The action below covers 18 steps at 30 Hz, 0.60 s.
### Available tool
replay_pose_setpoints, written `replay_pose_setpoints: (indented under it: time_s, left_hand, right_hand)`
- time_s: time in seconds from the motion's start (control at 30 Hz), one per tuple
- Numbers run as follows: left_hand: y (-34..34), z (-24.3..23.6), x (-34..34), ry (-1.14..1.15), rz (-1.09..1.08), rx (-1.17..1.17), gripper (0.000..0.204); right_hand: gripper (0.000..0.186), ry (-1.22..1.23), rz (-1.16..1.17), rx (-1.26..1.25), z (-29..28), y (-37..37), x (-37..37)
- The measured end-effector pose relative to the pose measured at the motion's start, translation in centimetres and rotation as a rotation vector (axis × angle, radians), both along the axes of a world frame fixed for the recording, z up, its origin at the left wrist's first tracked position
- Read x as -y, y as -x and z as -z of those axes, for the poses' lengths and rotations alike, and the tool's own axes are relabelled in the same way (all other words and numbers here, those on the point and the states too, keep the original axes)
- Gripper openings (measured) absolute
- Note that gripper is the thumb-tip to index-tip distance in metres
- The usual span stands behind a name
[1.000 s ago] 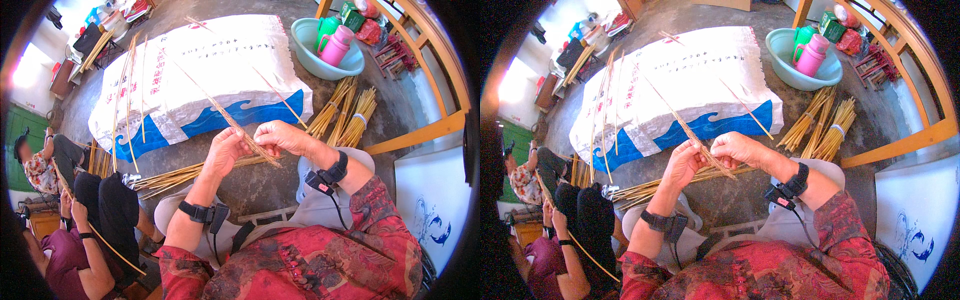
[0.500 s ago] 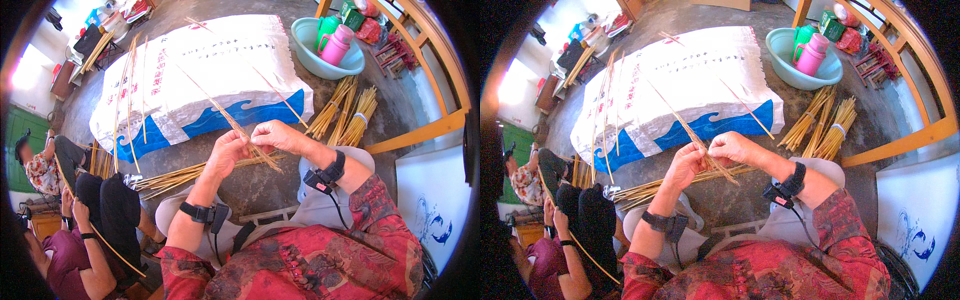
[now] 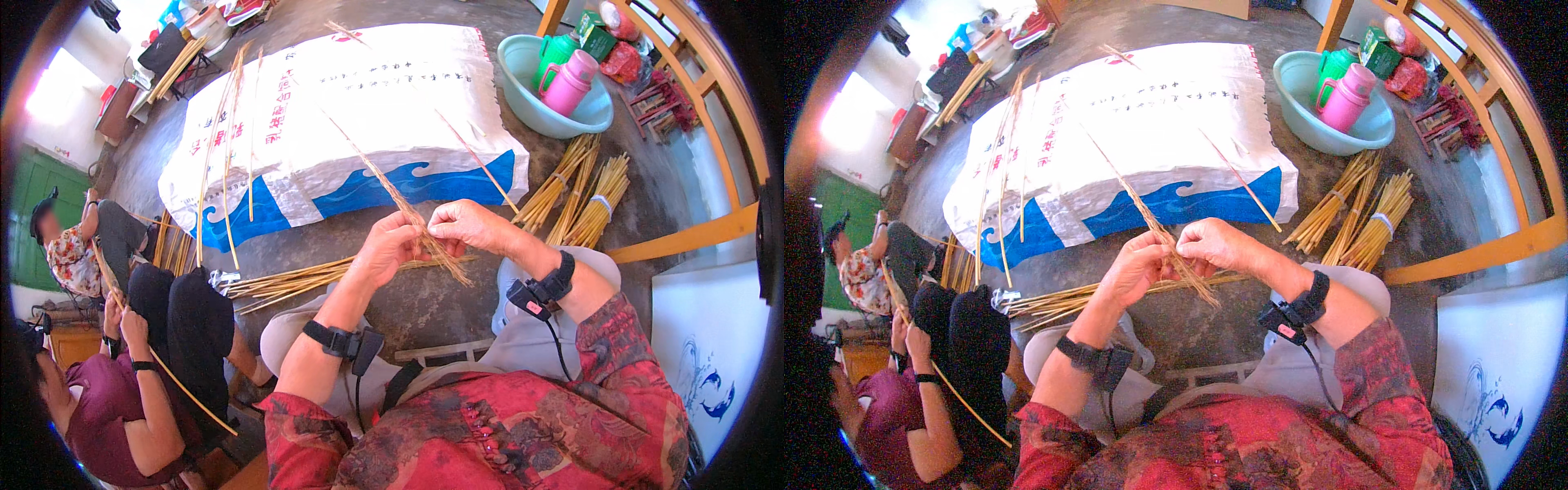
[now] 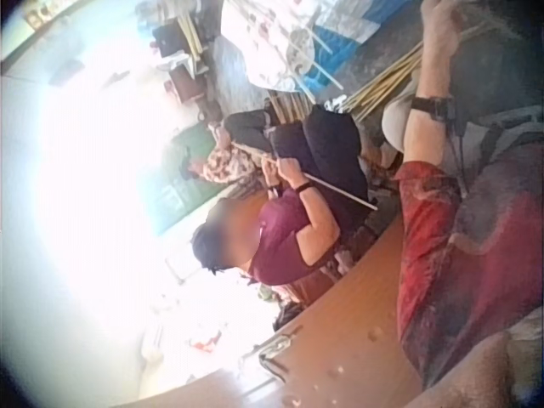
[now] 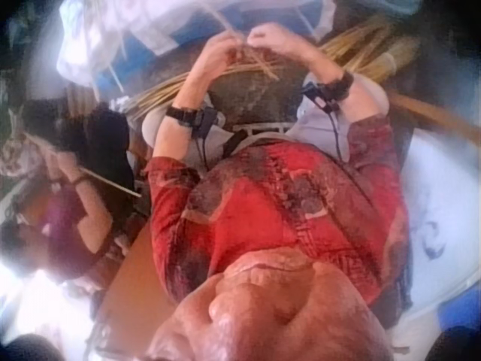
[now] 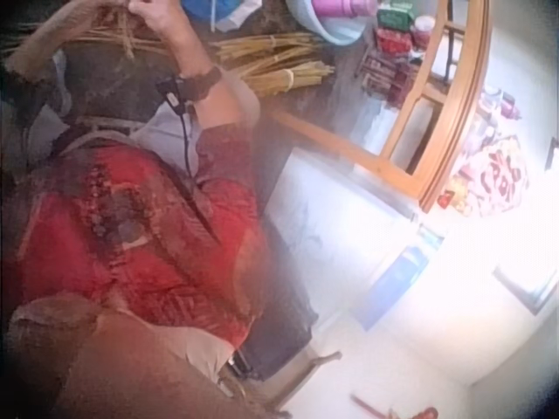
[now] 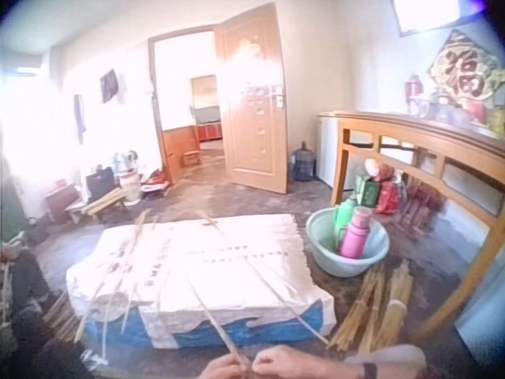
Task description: The person weaves together thin bamboo strips by hand, interlacing them to form a structured pattern while seated.
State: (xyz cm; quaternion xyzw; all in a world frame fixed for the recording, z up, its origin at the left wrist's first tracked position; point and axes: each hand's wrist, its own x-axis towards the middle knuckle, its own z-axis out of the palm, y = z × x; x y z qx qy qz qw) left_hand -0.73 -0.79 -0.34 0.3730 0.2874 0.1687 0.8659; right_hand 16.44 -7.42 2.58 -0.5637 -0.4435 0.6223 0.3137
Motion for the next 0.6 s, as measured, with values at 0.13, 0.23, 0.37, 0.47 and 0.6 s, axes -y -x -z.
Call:
replay_pose_setpoints:
  time_s: [0.13, 0.23, 0.37, 0.47, 0.6]
  left_hand:
    - [0.12, -0.04, 0.08, -0.012, 0.01, 0.015, 0.005]
    - [-0.02, -0.31, 0.1, -0.025, 0.001, -0.007, 0.005]
    - [-0.01, -0.09, -0.01, 0.044, -0.02, 0.063, 0.005]
    - [-0.19, -0.42, 0.1, 0.055, -0.04, 0.062, 0.006]
    - [-0.26, -0.27, 0.15, 0.023, -0.037, 0.025, 0.009]
  right_hand:
    - [0.014, -0.034, -0.01, 0.05, -0.25, 0.16, 0.16]
    - [0.012, -0.112, 0.05, 0.143, -0.29, 0.08, 0.29]
    - [0.012, -0.112, 0.03, 0.141, -0.6, 0.24, 0.23]
    - [0.012, -0.106, 0.016, 0.127, -0.6, 0.23, 0.35]
    - [0.013, -0.129, 0.008, 0.157, -0.73, 0.08, 0.51]
